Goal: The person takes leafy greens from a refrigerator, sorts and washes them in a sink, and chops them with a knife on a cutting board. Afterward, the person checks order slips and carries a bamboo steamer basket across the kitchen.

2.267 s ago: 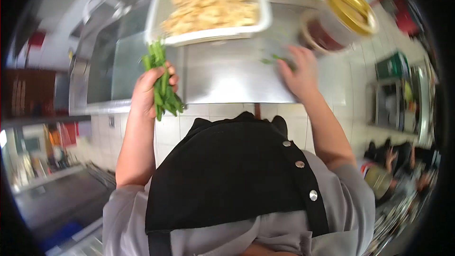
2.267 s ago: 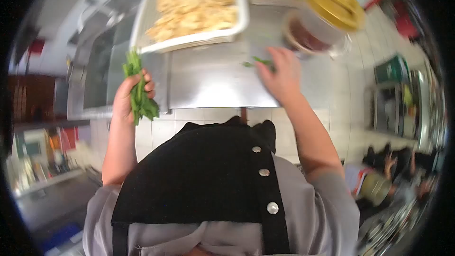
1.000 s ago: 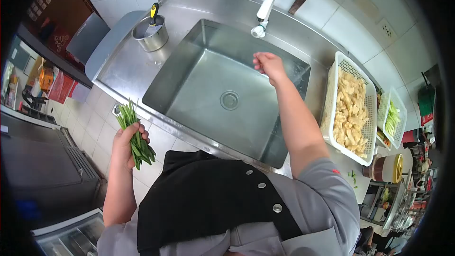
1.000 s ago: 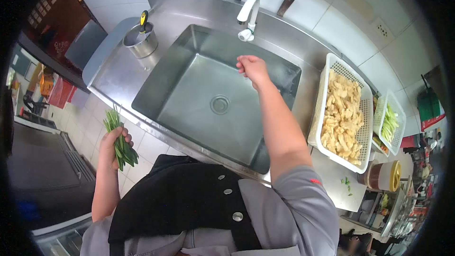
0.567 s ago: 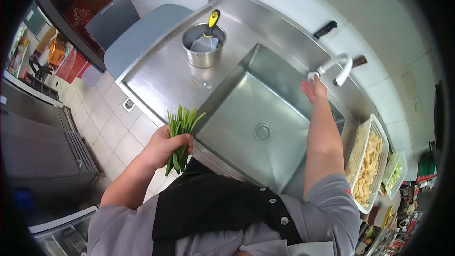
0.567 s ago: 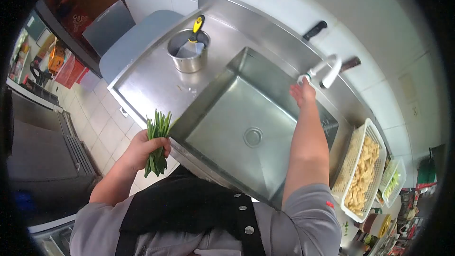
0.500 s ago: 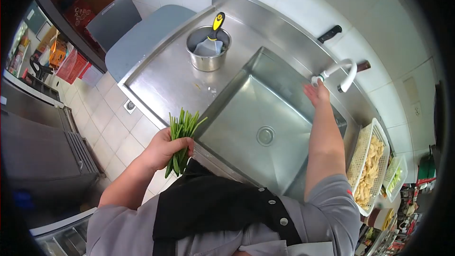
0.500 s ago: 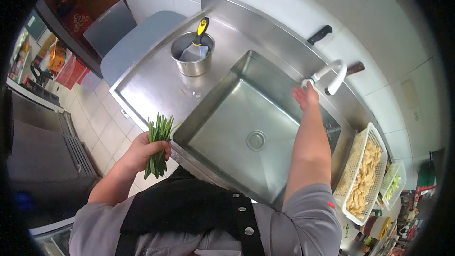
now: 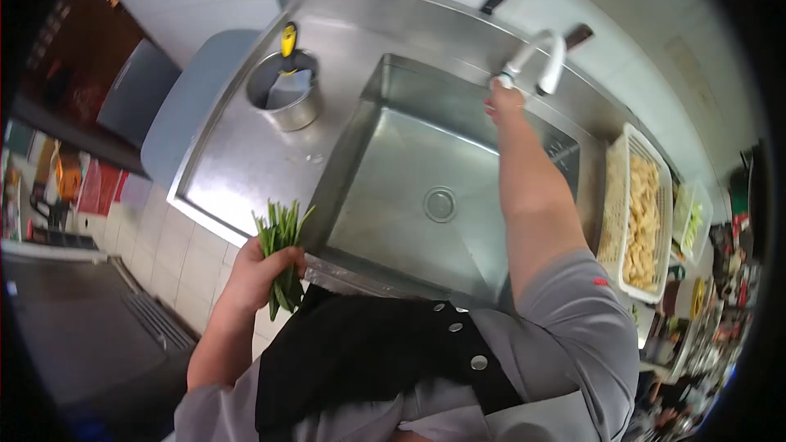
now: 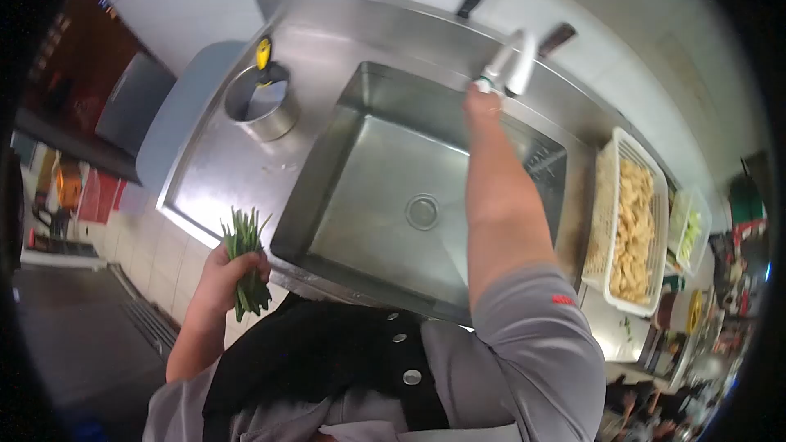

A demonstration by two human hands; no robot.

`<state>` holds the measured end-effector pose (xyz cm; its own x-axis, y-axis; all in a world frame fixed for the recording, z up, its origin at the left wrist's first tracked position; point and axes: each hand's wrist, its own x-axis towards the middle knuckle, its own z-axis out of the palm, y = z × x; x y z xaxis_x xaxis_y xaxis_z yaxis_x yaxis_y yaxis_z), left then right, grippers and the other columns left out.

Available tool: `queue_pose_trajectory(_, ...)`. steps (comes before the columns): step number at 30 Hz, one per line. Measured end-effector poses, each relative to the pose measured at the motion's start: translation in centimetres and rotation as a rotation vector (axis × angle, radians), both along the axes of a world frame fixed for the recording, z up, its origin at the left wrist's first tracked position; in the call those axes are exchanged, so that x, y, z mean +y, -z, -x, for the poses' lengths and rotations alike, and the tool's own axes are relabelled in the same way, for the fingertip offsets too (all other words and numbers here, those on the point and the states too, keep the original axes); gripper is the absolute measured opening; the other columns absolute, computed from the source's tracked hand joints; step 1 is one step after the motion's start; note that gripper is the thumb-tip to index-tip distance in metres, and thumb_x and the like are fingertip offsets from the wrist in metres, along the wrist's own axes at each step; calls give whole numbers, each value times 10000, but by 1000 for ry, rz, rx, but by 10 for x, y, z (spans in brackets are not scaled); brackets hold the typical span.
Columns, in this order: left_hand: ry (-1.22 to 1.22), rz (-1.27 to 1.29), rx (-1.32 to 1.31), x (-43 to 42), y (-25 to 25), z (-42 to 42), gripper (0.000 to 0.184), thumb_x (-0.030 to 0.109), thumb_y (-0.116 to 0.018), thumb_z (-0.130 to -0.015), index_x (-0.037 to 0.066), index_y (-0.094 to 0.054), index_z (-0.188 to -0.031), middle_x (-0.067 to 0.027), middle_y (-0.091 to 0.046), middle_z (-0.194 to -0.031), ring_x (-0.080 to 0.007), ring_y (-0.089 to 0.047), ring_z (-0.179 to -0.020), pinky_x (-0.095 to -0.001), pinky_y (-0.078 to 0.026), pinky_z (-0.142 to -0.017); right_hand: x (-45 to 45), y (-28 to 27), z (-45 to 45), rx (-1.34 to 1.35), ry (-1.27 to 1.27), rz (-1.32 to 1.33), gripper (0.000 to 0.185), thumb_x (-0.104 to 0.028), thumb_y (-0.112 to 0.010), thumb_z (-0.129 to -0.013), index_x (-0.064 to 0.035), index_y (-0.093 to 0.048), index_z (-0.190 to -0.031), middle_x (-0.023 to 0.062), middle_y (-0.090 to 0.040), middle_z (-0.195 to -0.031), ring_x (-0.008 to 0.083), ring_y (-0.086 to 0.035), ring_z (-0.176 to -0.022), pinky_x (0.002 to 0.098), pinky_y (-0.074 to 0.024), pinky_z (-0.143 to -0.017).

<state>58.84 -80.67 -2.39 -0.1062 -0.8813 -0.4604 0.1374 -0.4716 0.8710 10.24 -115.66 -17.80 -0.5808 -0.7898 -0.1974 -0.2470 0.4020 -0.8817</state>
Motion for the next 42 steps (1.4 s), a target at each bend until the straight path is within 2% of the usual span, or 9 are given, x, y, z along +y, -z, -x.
queue_pose_trajectory(3, -15, 42, 24, 9, 3, 7, 77, 69, -586, -901, -6, -598, -917, -99, -641, -761, -176, -626, -681, -299, -509, -605, -19, 29, 9, 310, 69, 26, 477, -413, -665, -908, 15, -643, -1116, 139, -704, -913, 251, -717, -837, 420, -567, -612)
queue_pose_trajectory(7, -26, 5, 17, 21, 3, 7, 72, 62, -591, -888, -6, -599, -911, -105, -640, -766, -189, -628, -684, -313, -513, -615, 27, -36, -28, 412, 29, -40, 540, -451, -607, -879, 43, -683, -1081, 264, -688, -1082, 427, -651, -1070, 449, -506, -951)
queue_pose_trajectory(10, -59, 35, 31, 28, 9, 9, 146, 123, -603, -887, -11, -573, -937, -128, -616, -757, -218, -615, -677, -333, -516, -616, 30, -42, -30, 420, 43, -49, 479, -409, -646, -869, 25, -684, -1069, 221, -712, -1025, 384, -693, -980, 461, -533, -903)
queue_pose_trajectory(13, -65, 26, 39, 24, 7, 16, 139, 125, -611, -884, -5, -579, -922, -115, -614, -773, -215, -616, -684, -328, -507, -613, 54, -54, -37, -134, 21, -9, 355, -291, -677, -898, -6, -673, -1111, 101, -713, -896, 218, -699, -809, 370, -558, -704)
queue_pose_trajectory(19, 199, 110, 12, -85, 18, 85, 219, 218, -677, -900, 21, -620, -976, -67, -646, -823, -169, -622, -725, -304, -495, -628, 121, -86, -20, -541, -529, -107, 235, -283, -642, -947, -65, -659, -1036, 21, -677, -844, 132, -666, -739, 289, -512, -637)
queue_pose_trajectory(23, 310, 156, 133, -178, 44, 181, 231, 204, -673, -926, 30, -624, -1071, -59, -658, -889, -169, -639, -782, -310, -520, -678, 157, -130, -36, -554, -720, -69, 259, -315, -653, -954, -81, -656, -1064, -7, -670, -854, 107, -628, -713, 255, -488, -627)
queue_pose_trajectory(29, 466, 165, 297, -220, 51, 293, 264, 199, -641, -949, 32, -608, -1151, -77, -675, -992, -177, -652, -876, -340, -535, -713, 169, -122, -17, -431, -442, 197, 241, -310, -679, -935, -90, -674, -1033, -33, -625, -860, 73, -533, -679, 240, -436, -621)
queue_pose_trajectory(33, 528, 120, 298, -218, 47, 317, 291, 207, -629, -958, 40, -595, -1195, -89, -681, -1033, -186, -662, -890, -342, -545, -732, 182, -135, 2, -420, -276, 104, 182, -267, -695, -918, -99, -686, -988, -39, -603, -817, 74, -522, -696, 246, -427, -617)
queue_pose_trajectory(42, 454, 42, 330, -233, 62, 326, 337, 222, -631, -964, 15, -586, -1226, -96, -684, -1078, -205, -676, -949, -370, -559, -798, 168, -114, 15, -512, -381, 172, 160, -240, -693, -917, -87, -683, -964, -28, -618, -805, 91, -552, -687, 260, -446, -585)
